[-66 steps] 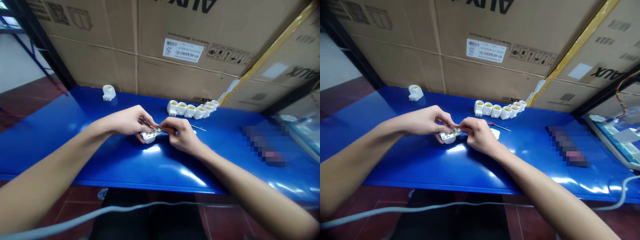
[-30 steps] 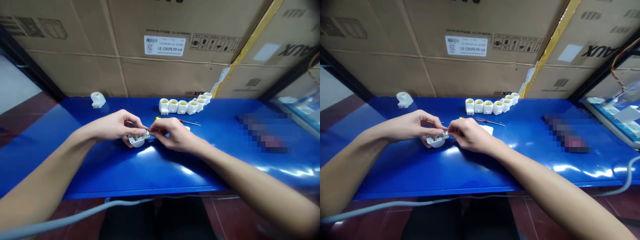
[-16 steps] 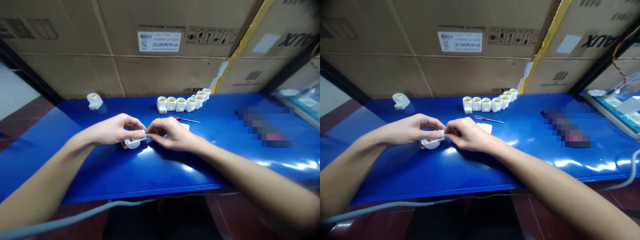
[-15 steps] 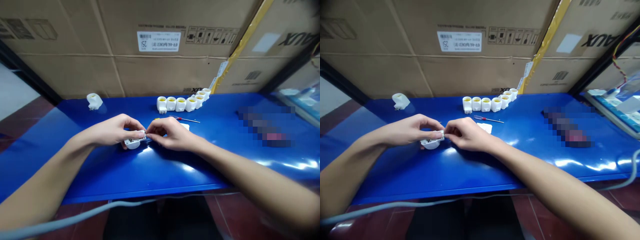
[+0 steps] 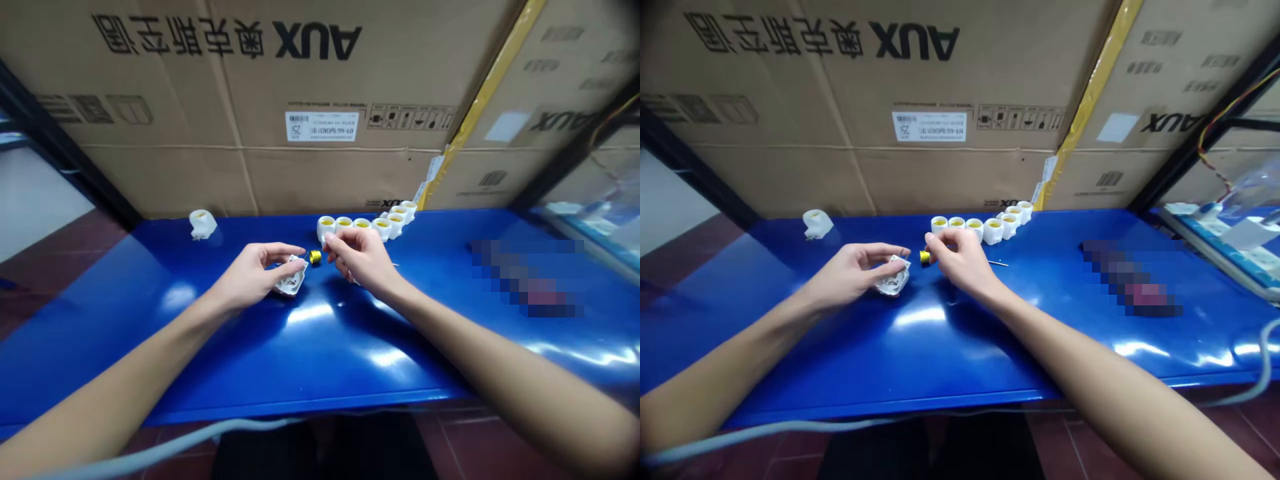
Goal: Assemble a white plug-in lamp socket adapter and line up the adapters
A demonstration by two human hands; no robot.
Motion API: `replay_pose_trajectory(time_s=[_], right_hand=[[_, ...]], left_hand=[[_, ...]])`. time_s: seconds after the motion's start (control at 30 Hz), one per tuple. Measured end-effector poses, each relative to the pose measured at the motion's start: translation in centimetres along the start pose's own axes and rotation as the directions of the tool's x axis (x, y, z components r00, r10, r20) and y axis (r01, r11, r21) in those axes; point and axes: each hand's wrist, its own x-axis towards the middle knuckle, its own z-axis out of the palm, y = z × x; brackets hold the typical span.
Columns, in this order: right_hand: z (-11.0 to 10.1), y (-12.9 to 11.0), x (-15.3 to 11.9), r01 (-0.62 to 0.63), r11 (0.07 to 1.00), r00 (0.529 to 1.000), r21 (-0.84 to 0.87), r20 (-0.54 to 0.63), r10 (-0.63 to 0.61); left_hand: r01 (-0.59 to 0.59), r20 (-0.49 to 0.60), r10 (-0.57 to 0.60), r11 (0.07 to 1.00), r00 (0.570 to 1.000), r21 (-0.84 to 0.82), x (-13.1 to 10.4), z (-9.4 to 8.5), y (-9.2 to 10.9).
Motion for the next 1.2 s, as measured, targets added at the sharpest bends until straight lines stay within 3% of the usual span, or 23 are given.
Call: replay_pose_trajectory(time_s=[0.2,0.5,0.77,0.83,0.93,1.03,1.2], right_hand=[[0.9,0.0,-0.2,-0.06,0.986,0.992,0.157,0.116,0.042],[1.9,0.7,-0.3,-0.095,0.961,0.982,0.259,0.181,0.048],[-0.5,1.7,1.5,0.102,0.992,0.991,-0.078,-0.078,-0.108],[-1.0,1.5,1.5,0.144,0.967,0.985,-0.209,-0.063,-0.16],[-1.4,0.9,1.3,0.245,0.859,0.969,-0.45,0.072,-0.238],[-1.9,0.3,1.3,0.318,0.753,0.948,-0.576,0.184,-0.259],[-4.5,-0.9,2.2,0.232,0.657,0.971,-0.717,0.135,-0.196]], left_hand=[[0.009,-0.075,-0.027,0.975,0.997,-0.224,-0.4,1.8,-0.6],[-0.084,-0.17,0.029,0.942,0.985,-0.325,-0.7,2.5,-0.8],[-0.082,-0.233,-0.007,0.925,0.972,-0.37,-0.2,2.3,-0.8],[-0.08,-0.235,-0.012,0.922,0.972,-0.378,-0.2,2.1,-0.7],[-0.083,-0.242,-0.015,0.917,0.97,-0.391,-0.1,2.0,-0.6],[-0.082,-0.243,-0.021,0.91,0.97,-0.407,-0.1,1.9,-0.6],[-0.075,-0.237,-0.04,0.887,0.971,-0.456,0.3,1.6,-0.9]])
